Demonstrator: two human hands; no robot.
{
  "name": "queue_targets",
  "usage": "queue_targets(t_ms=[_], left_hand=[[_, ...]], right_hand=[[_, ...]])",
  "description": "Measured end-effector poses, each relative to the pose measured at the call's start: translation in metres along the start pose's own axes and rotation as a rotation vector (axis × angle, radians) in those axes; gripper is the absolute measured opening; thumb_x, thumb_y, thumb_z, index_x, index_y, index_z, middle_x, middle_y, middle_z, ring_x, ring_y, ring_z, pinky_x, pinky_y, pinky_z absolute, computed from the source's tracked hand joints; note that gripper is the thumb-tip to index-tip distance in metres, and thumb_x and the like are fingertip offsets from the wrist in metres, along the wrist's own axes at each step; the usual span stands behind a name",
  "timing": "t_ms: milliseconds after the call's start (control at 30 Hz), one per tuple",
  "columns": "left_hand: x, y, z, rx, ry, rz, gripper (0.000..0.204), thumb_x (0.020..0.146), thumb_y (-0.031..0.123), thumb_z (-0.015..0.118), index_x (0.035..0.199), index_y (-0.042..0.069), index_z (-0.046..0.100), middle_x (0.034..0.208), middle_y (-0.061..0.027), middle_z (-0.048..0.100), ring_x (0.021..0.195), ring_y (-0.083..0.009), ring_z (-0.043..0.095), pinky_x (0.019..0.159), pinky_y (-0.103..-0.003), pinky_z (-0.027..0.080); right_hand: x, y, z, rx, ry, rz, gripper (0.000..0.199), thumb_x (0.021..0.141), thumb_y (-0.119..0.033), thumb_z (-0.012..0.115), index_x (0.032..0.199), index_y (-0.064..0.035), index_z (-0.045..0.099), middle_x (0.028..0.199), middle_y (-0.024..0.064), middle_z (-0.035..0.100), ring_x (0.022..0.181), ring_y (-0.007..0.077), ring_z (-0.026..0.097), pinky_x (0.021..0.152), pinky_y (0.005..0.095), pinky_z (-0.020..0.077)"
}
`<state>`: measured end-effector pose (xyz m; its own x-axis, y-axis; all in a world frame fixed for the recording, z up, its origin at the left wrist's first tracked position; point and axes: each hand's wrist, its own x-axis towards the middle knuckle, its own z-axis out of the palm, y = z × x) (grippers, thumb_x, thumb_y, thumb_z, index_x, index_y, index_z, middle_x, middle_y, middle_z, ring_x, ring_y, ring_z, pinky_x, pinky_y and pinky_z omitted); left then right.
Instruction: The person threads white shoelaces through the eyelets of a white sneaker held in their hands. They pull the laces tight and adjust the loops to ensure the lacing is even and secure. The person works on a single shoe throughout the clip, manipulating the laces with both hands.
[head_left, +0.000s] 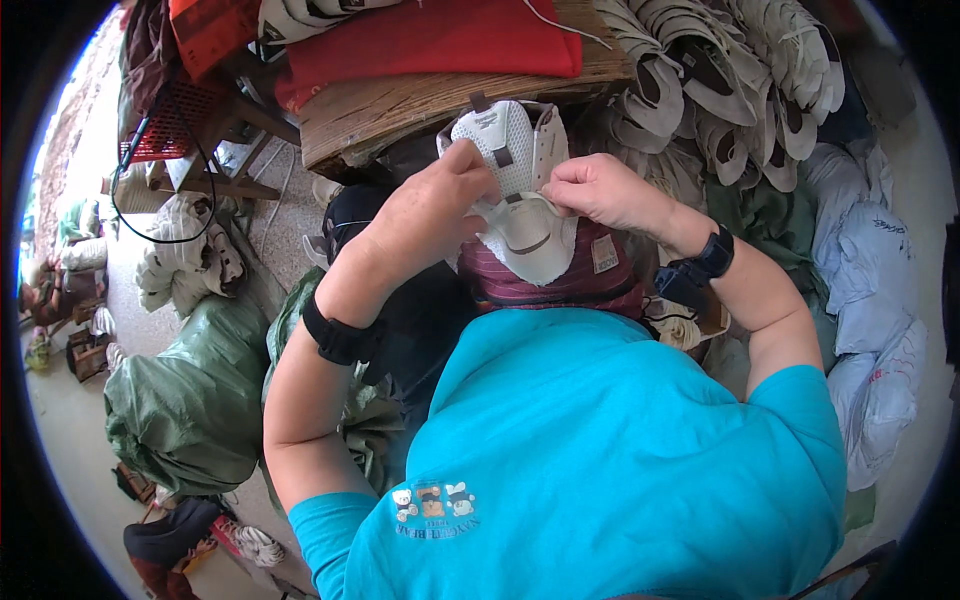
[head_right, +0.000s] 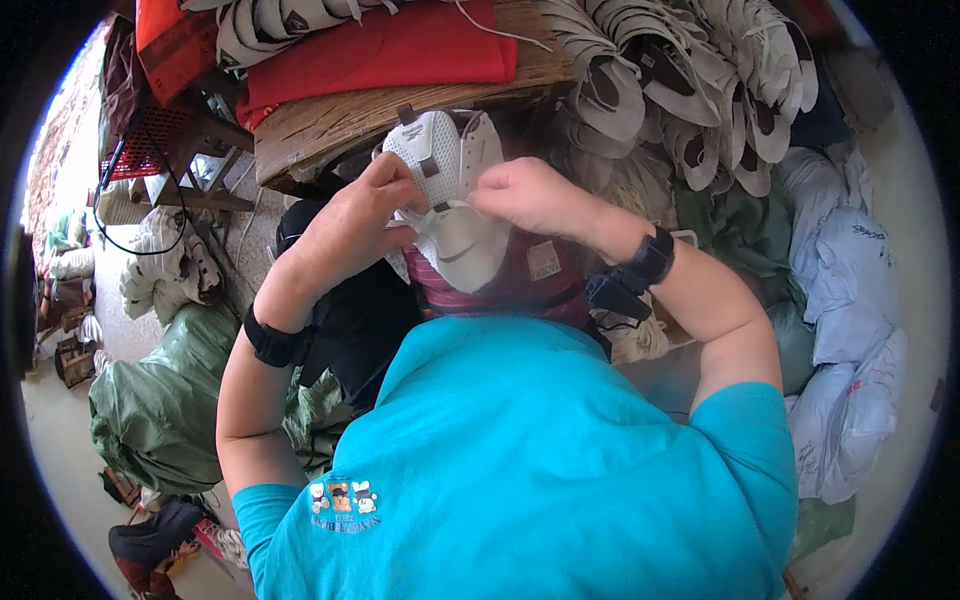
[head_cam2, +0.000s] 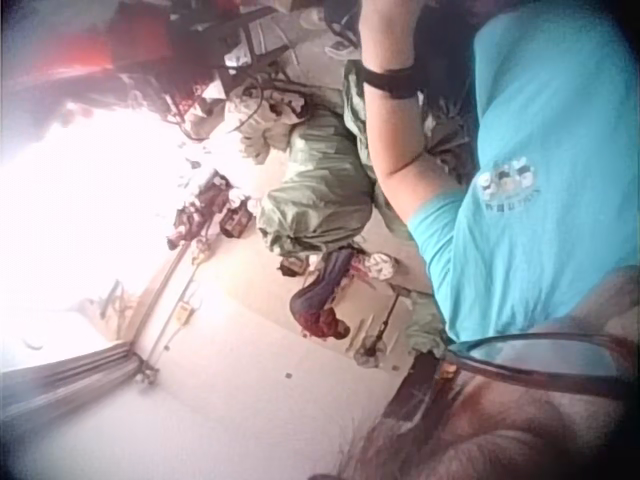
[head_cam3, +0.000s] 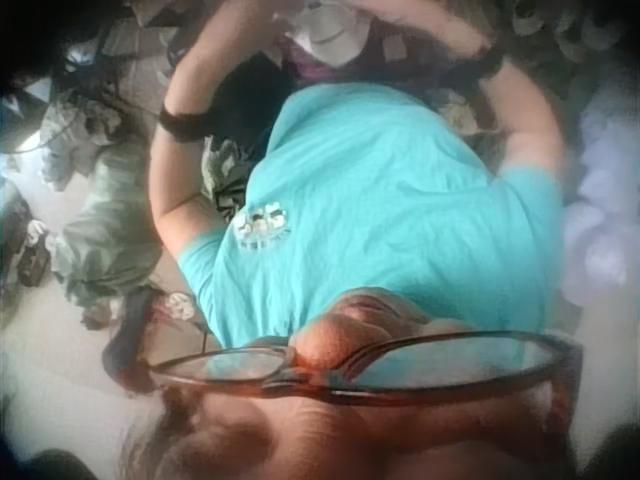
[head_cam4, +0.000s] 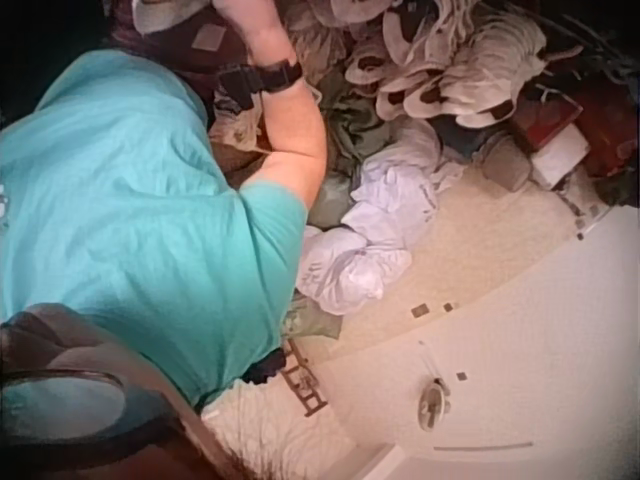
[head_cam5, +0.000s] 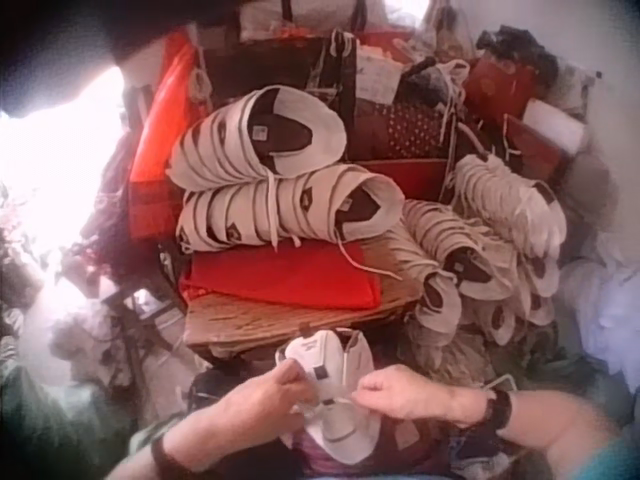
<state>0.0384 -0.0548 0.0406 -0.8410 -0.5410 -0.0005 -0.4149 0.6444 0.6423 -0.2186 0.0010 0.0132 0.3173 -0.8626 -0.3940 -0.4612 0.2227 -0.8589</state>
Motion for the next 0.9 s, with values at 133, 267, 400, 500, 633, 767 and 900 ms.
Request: queue_targets(t_ms=[133, 267, 400, 500, 633, 767, 900], left_hand=[[0.010, 0.004, 0.007, 0.105, -0.028, -0.018, 0.031, 0.072, 0.002, 0.076, 0.098, 0.002, 0.059, 0.105, -0.0117, 0.052, 0.095, -0.0325, 0.063, 0.084, -0.040, 0.054], [0.010, 0.008, -0.006, 0.028, -0.111, -0.053, 0.033, 0.072, 0.002, 0.076, 0.098, 0.001, 0.056, 0.105, -0.0133, 0.052, 0.094, -0.0335, 0.064, 0.082, -0.042, 0.054], [0.010, -0.002, 0.003, 0.148, -0.068, 0.015, 0.034, 0.073, 0.007, 0.076, 0.098, 0.001, 0.053, 0.104, -0.0137, 0.054, 0.092, -0.0330, 0.065, 0.079, -0.043, 0.054], [0.012, 0.001, 0.018, 0.339, -0.039, -0.044, 0.031, 0.076, 0.012, 0.074, 0.099, 0.003, 0.054, 0.100, -0.0135, 0.054, 0.090, -0.0323, 0.065, 0.076, -0.042, 0.055], [-0.001, 0.005, 0.016, 0.353, 0.049, 0.070, 0.021, 0.081, 0.013, 0.068, 0.098, 0.005, 0.059, 0.095, -0.0111, 0.056, 0.081, -0.0298, 0.067, 0.072, -0.040, 0.057], [-0.004, 0.002, 0.019, 0.477, 0.175, 0.072, 0.014, 0.086, 0.020, 0.066, 0.089, 0.007, 0.062, 0.091, -0.0088, 0.055, 0.087, -0.0273, 0.061, 0.074, -0.040, 0.051], [0.005, 0.017, 0.019, 0.464, 0.192, -0.065, 0.022, 0.088, 0.026, 0.068, 0.079, 0.005, 0.068, 0.088, -0.0091, 0.055, 0.091, -0.0269, 0.057, 0.077, -0.042, 0.045]], right_hand=[[0.000, -0.023, 0.004, -0.590, 0.164, -0.245, 0.023, 0.089, -0.025, 0.065, 0.078, -0.0054, 0.064, 0.062, 0.0085, 0.060, 0.055, 0.0240, 0.056, 0.057, 0.0388, 0.0473], [0.000, -0.037, 0.007, -1.034, 0.084, -0.344, 0.020, 0.082, -0.024, 0.071, 0.081, -0.0059, 0.063, 0.070, 0.0112, 0.062, 0.069, 0.0290, 0.062, 0.068, 0.0449, 0.0508], [0.001, -0.056, -0.006, -1.011, 0.238, -0.701, 0.031, 0.075, -0.020, 0.079, 0.095, -0.0047, 0.060, 0.101, 0.0124, 0.060, 0.095, 0.0292, 0.061, 0.080, 0.0436, 0.0512], [0.008, -0.061, -0.011, -0.989, 0.101, -0.648, 0.043, 0.072, -0.016, 0.081, 0.105, -0.0039, 0.057, 0.112, 0.0106, 0.053, 0.105, 0.0303, 0.056, 0.085, 0.0420, 0.0510], [0.013, -0.069, -0.021, -1.008, -0.057, -0.546, 0.043, 0.072, -0.015, 0.082, 0.106, -0.0041, 0.057, 0.107, 0.0095, 0.054, 0.102, 0.0309, 0.058, 0.084, 0.0429, 0.0519], [0.021, -0.070, -0.024, -0.955, -0.159, -0.497, 0.041, 0.071, -0.015, 0.083, 0.103, -0.0038, 0.058, 0.106, 0.0101, 0.055, 0.095, 0.0321, 0.062, 0.080, 0.0433, 0.0524], [0.020, -0.074, -0.027, -0.986, -0.227, -0.443, 0.036, 0.071, -0.011, 0.083, 0.097, -0.0029, 0.059, 0.105, 0.0100, 0.055, 0.091, 0.0325, 0.063, 0.078, 0.0439, 0.0519]])
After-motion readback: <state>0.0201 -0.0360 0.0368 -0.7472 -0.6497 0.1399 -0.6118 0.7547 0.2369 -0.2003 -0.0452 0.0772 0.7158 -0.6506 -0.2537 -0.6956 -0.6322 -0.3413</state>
